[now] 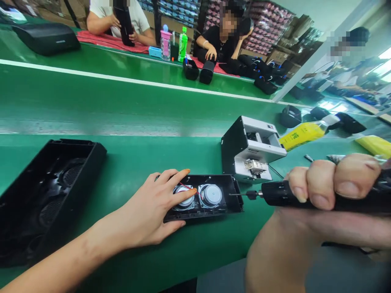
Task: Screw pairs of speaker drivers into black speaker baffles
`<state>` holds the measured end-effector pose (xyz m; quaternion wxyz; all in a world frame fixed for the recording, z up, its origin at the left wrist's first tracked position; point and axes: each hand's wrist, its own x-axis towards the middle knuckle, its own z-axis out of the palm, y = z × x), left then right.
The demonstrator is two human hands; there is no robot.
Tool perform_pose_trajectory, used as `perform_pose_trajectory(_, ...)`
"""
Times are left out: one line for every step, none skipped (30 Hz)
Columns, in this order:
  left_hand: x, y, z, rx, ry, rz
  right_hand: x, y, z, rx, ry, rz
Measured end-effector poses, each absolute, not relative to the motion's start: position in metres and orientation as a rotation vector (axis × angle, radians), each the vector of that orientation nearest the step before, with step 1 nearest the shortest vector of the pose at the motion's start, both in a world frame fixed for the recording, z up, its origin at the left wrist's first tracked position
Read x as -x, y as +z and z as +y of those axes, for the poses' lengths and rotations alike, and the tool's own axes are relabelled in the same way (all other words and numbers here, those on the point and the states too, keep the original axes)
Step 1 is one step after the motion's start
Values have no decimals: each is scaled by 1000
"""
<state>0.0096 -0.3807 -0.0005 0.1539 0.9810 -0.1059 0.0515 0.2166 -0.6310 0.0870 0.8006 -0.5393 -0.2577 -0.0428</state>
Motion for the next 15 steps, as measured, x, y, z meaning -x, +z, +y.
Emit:
perform_pose_trajectory(-10,1,-381,-2807,133,-297,-211,82,-623,1151,-58,-564)
perform_pose_trajectory(-11,3,-382,-2802,117,-290,-204,76,-614,1142,-30,-581)
perform_pose_trajectory(-11,4,-382,-2799,97,-284,-196,70,-605,1133,1,-600)
perform_pose_trajectory(-11,6,-383,-2796,74,-277,-186,63,-595,1123,29,-619)
perform_pose_trajectory(-12,7,-384,-2795,51,-269,-177,57,-587,1112,53,-640)
perform_pose_trajectory(-12,9,-384,-2792,31,-267,-168,52,-579,1100,72,-663)
perform_pose_trajectory(-12,10,-385,-2789,16,-264,-159,47,-573,1081,88,-688)
perform_pose_trajectory(-12,11,-385,-2788,8,-263,-152,42,-568,1047,99,-714)
perform_pose_trajectory(-11,11,-385,-2788,7,-263,-147,39,-564,1000,110,-739)
perform_pose_trajectory(-11,11,-385,-2789,11,-264,-143,36,-560,944,116,-758)
perform_pose_trajectory(-10,11,-384,-2791,14,-268,-140,33,-558,903,128,-768)
perform_pose_trajectory(-10,11,-384,-2794,18,-272,-138,32,-556,881,149,-764)
perform_pose_trajectory(-9,10,-383,-2797,24,-276,-137,30,-555,878,175,-751)
perform_pose_trajectory(-9,10,-383,-2800,29,-282,-137,29,-554,889,205,-734)
perform_pose_trajectory(-9,10,-382,-2802,32,-286,-137,29,-554,905,233,-719)
